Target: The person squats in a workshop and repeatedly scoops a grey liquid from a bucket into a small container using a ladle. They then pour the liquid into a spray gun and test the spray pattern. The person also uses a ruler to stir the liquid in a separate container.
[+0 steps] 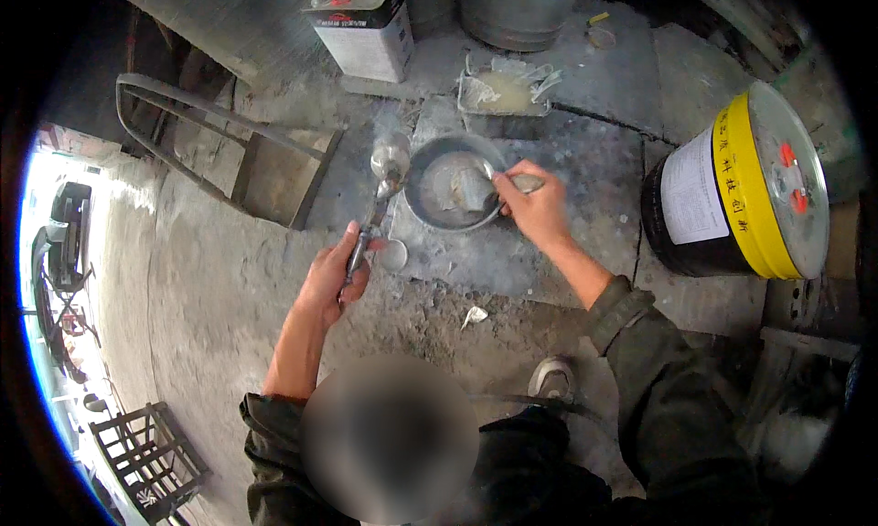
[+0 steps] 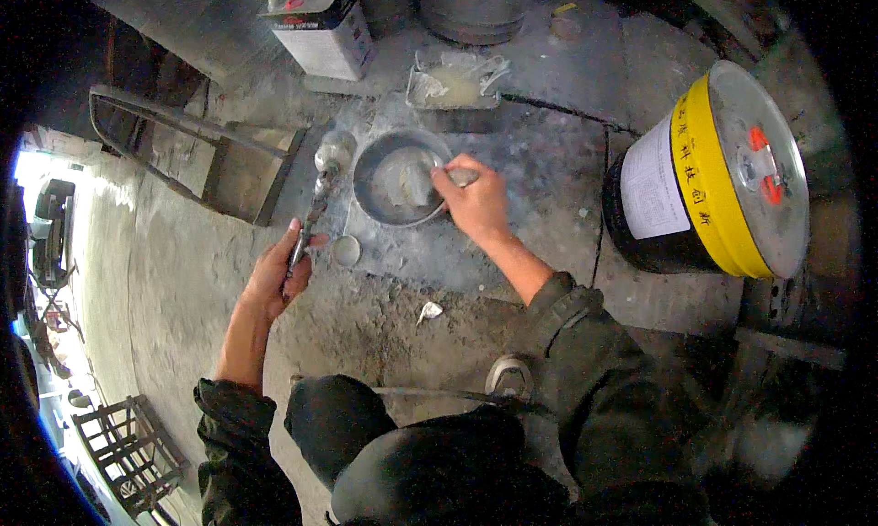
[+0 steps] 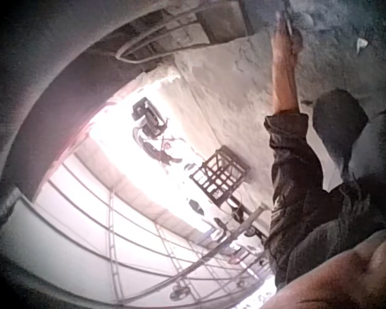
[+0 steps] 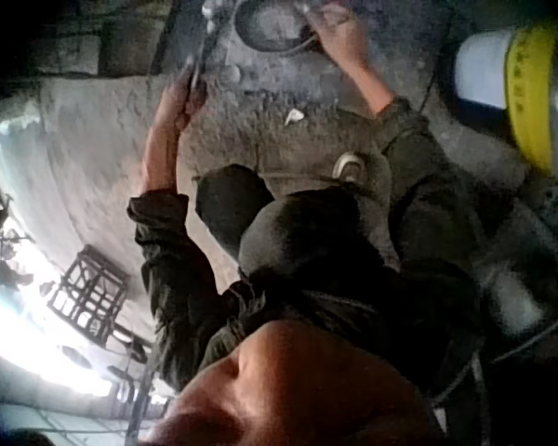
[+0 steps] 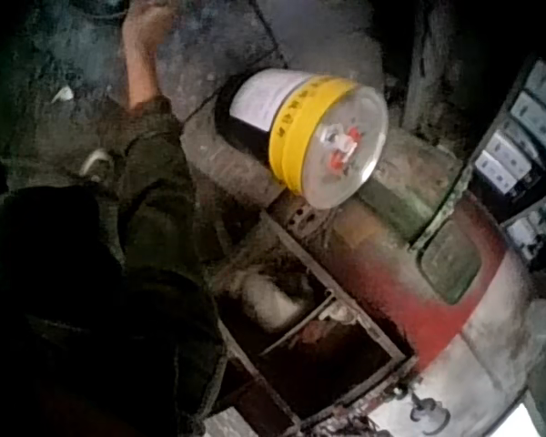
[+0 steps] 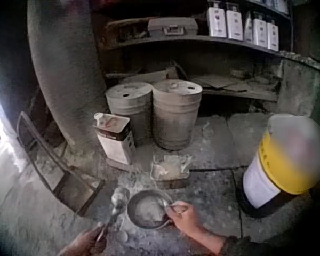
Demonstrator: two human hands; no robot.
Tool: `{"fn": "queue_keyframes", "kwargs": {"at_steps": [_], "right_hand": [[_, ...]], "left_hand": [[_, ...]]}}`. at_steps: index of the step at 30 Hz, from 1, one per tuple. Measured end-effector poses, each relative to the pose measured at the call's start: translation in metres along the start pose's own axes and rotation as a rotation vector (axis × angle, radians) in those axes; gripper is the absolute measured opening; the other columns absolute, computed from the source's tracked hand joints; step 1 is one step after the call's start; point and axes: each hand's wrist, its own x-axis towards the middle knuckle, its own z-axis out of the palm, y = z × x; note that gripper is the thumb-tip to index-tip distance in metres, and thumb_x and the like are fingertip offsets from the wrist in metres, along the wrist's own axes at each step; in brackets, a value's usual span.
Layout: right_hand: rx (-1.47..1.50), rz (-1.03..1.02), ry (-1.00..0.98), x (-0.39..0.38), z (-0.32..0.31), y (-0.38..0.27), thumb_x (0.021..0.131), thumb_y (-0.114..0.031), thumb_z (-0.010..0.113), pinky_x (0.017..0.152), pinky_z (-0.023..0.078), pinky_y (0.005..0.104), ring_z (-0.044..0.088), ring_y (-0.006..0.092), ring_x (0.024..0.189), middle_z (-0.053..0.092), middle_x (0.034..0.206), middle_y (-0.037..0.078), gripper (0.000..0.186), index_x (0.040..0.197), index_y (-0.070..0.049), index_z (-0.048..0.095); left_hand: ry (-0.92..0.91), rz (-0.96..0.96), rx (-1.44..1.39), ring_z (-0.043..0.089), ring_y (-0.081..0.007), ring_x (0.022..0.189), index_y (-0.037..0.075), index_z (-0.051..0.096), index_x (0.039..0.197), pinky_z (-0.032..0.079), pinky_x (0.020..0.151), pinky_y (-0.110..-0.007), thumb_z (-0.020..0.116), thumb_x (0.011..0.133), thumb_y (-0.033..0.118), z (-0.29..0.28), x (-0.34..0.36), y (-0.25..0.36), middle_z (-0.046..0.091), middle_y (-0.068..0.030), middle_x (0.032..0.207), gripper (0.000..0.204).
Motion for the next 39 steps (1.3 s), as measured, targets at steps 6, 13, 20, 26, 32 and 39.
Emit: {"fn": "queue_keyframes", "kwargs": {"at_steps": [6,13,20,26,32,39], "right_hand": [[-0.558,-0.535,-0.16,-0.003,0.005,-0.001,0.082,-0.03,0.069,0.058,0.048,0.0417,0.064,0.0295,0.071,0.065,0.087,0.008,0.026,0.095,-0.011,0.057],[-0.911,-0.679,-0.54,-0.001,0.019,-0.001,0.086,-0.026,0.063,0.061,0.05,0.0441,0.064,0.0303,0.074,0.061,0.083,0.006,0.018,0.094,-0.013,0.053],[-0.711,-0.602,-0.414,0.0,0.016,-0.01,0.086,-0.026,0.065,0.056,0.048,0.0371,0.063,0.0295,0.065,0.062,0.075,0.006,0.018,0.088,-0.01,0.058],[-0.048,-0.322,-0.186,0.0,0.023,-0.077,0.082,-0.026,0.07,0.051,0.045,0.0304,0.062,0.0223,0.053,0.062,0.061,0.009,0.021,0.076,-0.007,0.064],[0.075,-0.135,0.003,0.029,0.01,-0.062,0.083,-0.02,0.069,0.045,0.043,0.0254,0.058,0.0081,0.049,0.061,0.057,0.002,0.02,0.075,-0.002,0.063],[0.089,-0.067,-0.038,0.05,0.005,-0.065,0.08,-0.018,0.066,0.043,0.044,0.0262,0.058,0.0113,0.046,0.061,0.056,0.005,0.019,0.072,-0.001,0.062]], "left_hand": [[0.022,0.116,-0.124,0.044,-0.0076,0.045,0.003,0.059,0.099,0.033,0.037,-0.021,0.053,0.097,0.028,0.0,0.003,-0.009,0.056,-0.0025,0.069,0.026],[0.01,0.044,-0.294,0.043,-0.0065,0.052,0.006,0.06,0.104,0.034,0.042,-0.019,0.052,0.096,0.024,-0.007,0.004,-0.012,0.051,0.0002,0.07,0.021],[0.224,0.228,0.091,0.045,-0.0085,0.055,0.005,0.06,0.113,0.035,0.046,-0.022,0.057,0.094,0.027,-0.006,0.024,-0.023,0.049,0.0013,0.068,0.03],[0.436,0.516,0.627,0.053,-0.0152,0.059,-0.001,0.062,0.113,0.044,0.057,-0.03,0.066,0.086,0.023,-0.004,0.036,-0.045,0.056,-0.0082,0.065,0.036],[0.451,0.86,0.939,0.059,-0.0286,0.065,0.002,0.06,0.115,0.047,0.061,-0.037,0.064,0.086,0.017,0.015,0.016,-0.037,0.06,-0.0173,0.079,0.033],[0.391,0.903,1.267,0.062,-0.0367,0.069,0.007,0.054,0.121,0.051,0.058,-0.046,0.058,0.09,0.016,0.02,0.007,-0.039,0.055,-0.0166,0.092,0.033]]}}
